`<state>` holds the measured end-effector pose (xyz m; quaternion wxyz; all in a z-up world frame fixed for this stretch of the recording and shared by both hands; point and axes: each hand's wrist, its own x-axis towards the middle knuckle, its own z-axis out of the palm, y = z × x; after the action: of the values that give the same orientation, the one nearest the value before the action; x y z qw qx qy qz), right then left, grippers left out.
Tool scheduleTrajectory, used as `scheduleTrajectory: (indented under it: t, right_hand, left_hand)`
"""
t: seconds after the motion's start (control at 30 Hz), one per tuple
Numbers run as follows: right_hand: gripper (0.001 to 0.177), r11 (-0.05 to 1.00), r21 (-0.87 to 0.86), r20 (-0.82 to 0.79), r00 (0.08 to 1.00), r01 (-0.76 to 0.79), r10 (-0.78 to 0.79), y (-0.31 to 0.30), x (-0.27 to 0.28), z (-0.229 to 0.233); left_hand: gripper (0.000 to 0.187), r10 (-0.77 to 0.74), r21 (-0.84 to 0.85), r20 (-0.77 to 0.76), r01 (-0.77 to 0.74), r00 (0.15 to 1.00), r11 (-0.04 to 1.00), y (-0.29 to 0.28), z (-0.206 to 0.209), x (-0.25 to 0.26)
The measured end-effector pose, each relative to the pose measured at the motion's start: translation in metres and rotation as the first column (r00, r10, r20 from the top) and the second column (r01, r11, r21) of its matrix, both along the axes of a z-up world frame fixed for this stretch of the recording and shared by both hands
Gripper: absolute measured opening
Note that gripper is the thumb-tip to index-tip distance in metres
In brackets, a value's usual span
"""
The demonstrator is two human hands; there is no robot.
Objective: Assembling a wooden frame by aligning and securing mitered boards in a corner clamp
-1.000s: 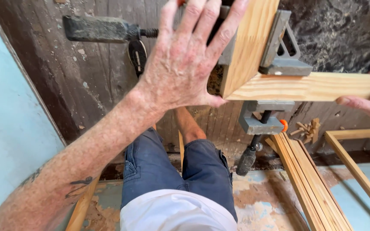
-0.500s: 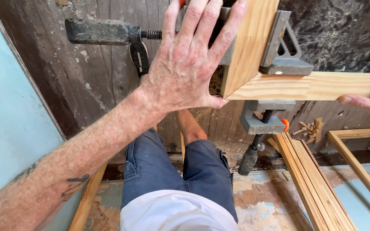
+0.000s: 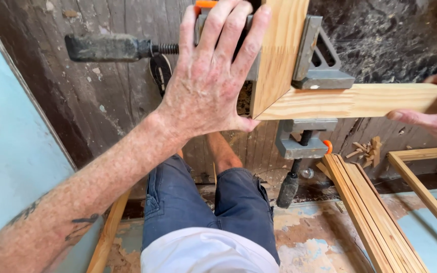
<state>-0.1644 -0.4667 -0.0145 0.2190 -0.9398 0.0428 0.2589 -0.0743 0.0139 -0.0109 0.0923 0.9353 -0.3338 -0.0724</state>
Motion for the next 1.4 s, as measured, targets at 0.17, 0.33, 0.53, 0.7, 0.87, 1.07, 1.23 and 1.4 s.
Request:
scheduleTrajectory:
  t: [0.17,0.33,0.53,0.7,0.87,1.07,1.23,1.4]
  right_hand:
    - [0.081,1.000,-0.021,-0.049,0.999,0.009,-0.010,0.007,0.005,0.007]
    - [0.079,0.992,-0.013,0.037,0.992,-0.123,0.123,0.011,0.010,0.010]
    - [0.075,0.990,-0.037,-0.008,0.991,-0.134,0.134,0.012,0.011,0.014]
    - [0.076,0.984,-0.042,0.083,0.981,-0.175,0.178,-0.006,0.000,0.002]
    - [0.076,0.985,-0.044,0.112,0.979,-0.167,0.171,-0.003,0.001,0.001]
    - [0.074,0.987,0.015,0.106,0.982,-0.158,0.155,0.003,0.004,0.001]
    - [0.082,0.993,-0.015,0.052,0.992,-0.113,0.114,0.012,0.005,0.007]
    - [0.076,0.999,0.021,0.035,0.999,-0.037,0.036,-0.004,-0.007,-0.008]
  left_hand:
    - [0.155,0.002,-0.005,0.001,-0.002,1.000,1.000,-0.001,-0.002,-0.002]
    - [0.156,-0.014,0.060,0.063,0.010,0.998,0.998,-0.001,0.001,-0.001]
    - [0.149,-0.028,-0.066,0.070,0.033,0.997,0.997,0.001,-0.001,0.003]
    - [0.143,-0.020,-0.096,0.045,0.025,0.999,0.995,0.000,-0.002,-0.001]
    - [0.147,-0.027,-0.062,0.056,0.030,0.998,0.998,0.000,-0.003,0.000]
    - [0.148,-0.047,-0.046,0.100,0.052,0.994,0.998,0.003,-0.004,0.000]
    - [0.145,-0.049,-0.089,0.018,0.050,0.999,0.995,0.003,-0.006,0.000]
    - [0.148,-0.036,-0.069,-0.008,0.036,0.999,0.997,0.001,-0.005,-0.002]
